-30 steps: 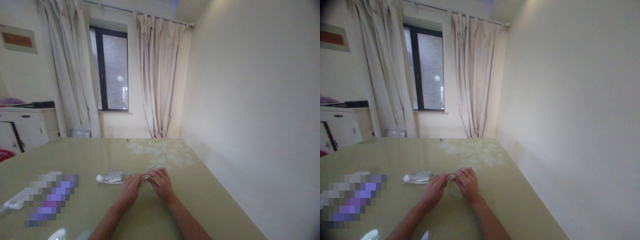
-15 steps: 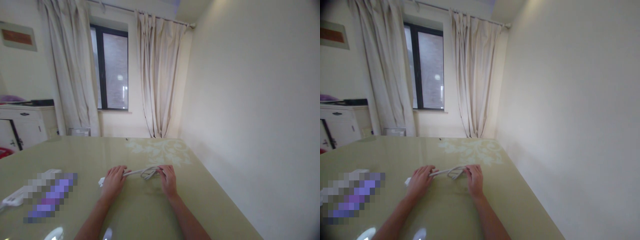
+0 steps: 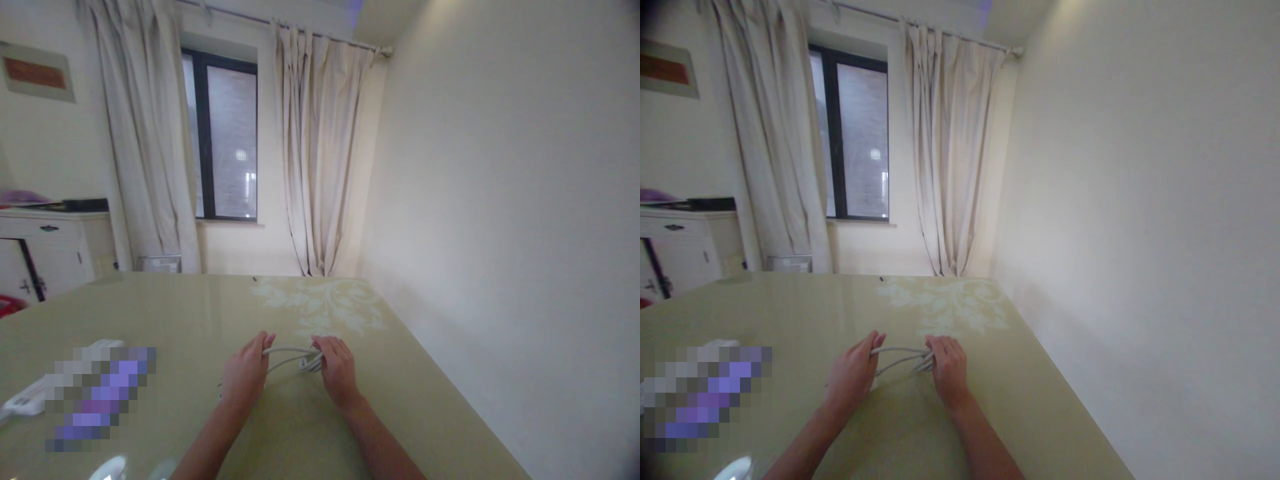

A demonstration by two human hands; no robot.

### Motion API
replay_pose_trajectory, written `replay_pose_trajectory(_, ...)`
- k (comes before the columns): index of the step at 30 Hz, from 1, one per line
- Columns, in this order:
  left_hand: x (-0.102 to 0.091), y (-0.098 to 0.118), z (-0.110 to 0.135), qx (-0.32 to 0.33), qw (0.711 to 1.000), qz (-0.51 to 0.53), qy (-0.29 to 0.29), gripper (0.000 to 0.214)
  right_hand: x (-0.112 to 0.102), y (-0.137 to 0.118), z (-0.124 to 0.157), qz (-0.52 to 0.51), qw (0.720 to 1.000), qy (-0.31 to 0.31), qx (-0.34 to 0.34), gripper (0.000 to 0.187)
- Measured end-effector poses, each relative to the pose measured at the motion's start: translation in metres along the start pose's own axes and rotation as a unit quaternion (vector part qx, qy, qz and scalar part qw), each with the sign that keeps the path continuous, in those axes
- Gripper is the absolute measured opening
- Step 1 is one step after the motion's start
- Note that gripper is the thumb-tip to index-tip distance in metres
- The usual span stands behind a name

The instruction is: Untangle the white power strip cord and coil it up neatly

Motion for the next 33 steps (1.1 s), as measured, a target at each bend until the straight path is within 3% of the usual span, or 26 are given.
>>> replay_pose_trajectory(4, 0.004, 0.025, 0.002, -0.004, 0.997, 0.074, -0.034, 0.031, -0.004, 0.002, -0.001, -0.009, 0.999, 0.021, 0.034, 0.035)
replay_pose_trajectory(9, 0.017, 0.005, 0.004, -0.003, 0.993, 0.060, -0.104, 0.025, -0.008, -0.009, -0.005, 0.016, 0.999, -0.017, 0.026, 0.046)
replay_pose_trajectory(13, 0.004, -0.017, -0.002, 0.104, 0.971, 0.209, -0.060, 0.036, -0.014, -0.020, -0.017, 0.065, 0.993, -0.100, 0.018, 0.043)
replay_pose_trajectory(16, -0.014, -0.018, -0.006, 0.127, 0.951, 0.280, 0.014, 0.048, -0.021, -0.027, -0.021, 0.093, 0.983, -0.160, 0.014, 0.032)
replay_pose_trajectory(18, -0.019, -0.008, -0.005, 0.126, 0.961, 0.245, 0.030, 0.059, -0.023, -0.032, -0.018, 0.090, 0.976, -0.199, 0.013, 0.024)
replay_pose_trajectory(20, -0.014, 0.012, -0.002, 0.149, 0.973, 0.175, -0.004, 0.060, -0.022, -0.037, -0.012, 0.071, 0.968, -0.239, 0.016, 0.022)
replay_pose_trajectory(24, 0.001, 0.048, 0.009, 0.233, 0.966, 0.108, -0.043, 0.050, -0.019, -0.040, -0.004, -0.034, 0.963, -0.261, 0.066, 0.054)
replay_pose_trajectory(28, 0.006, 0.058, 0.019, 0.288, 0.952, 0.102, 0.016, 0.040, -0.022, -0.029, -0.006, -0.174, 0.959, -0.174, 0.140, 0.072)
replay_pose_trajectory(33, 0.017, 0.061, 0.020, 0.363, 0.925, 0.020, 0.108, 0.027, -0.019, -0.023, -0.002, -0.172, 0.970, -0.161, 0.062, 0.070)
Point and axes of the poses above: each hand's wrist, its own z-axis away from the middle knuckle, its own x-axis out of the palm, y = z × x, the point moved 3 cm from there along -z, towards the middle knuckle, and after that the axes turned 14 degrees about x, right-handed, at the moved point
